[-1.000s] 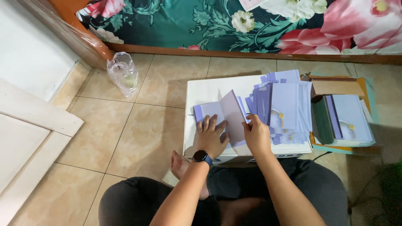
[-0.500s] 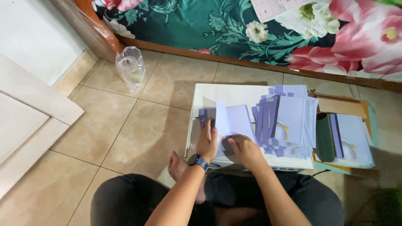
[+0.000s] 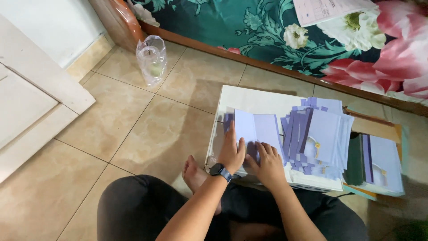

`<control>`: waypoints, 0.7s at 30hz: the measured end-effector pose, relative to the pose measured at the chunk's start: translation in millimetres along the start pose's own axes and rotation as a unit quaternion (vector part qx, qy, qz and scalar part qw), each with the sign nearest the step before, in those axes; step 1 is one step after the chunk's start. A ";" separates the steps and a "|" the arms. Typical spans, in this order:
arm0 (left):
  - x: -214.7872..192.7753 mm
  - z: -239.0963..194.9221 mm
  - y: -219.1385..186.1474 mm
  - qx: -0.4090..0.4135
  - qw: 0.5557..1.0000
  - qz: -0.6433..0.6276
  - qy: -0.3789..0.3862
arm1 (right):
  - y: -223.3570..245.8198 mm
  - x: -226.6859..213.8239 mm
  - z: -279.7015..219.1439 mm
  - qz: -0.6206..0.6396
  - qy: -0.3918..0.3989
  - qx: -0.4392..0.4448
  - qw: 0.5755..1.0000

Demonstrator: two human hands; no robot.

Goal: The person is sitting on the floor, picking up purple envelopes one by one, folding them, and placing them into a stack on top of a white box.

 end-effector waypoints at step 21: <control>-18.1 3.9 -4.7 -0.114 0.981 -0.157 -0.004 | 21.2 -28.5 -4.9 0.202 0.003 -0.031 0.979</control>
Point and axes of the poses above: each hand's wrist, its own z-axis towards the middle knuckle, its own x-axis out of the palm, y = z × x, the point moved 4 cm from there along z, towards the middle knuckle, and after that the axes turned 6 degrees about -y, right-handed, at the moved point
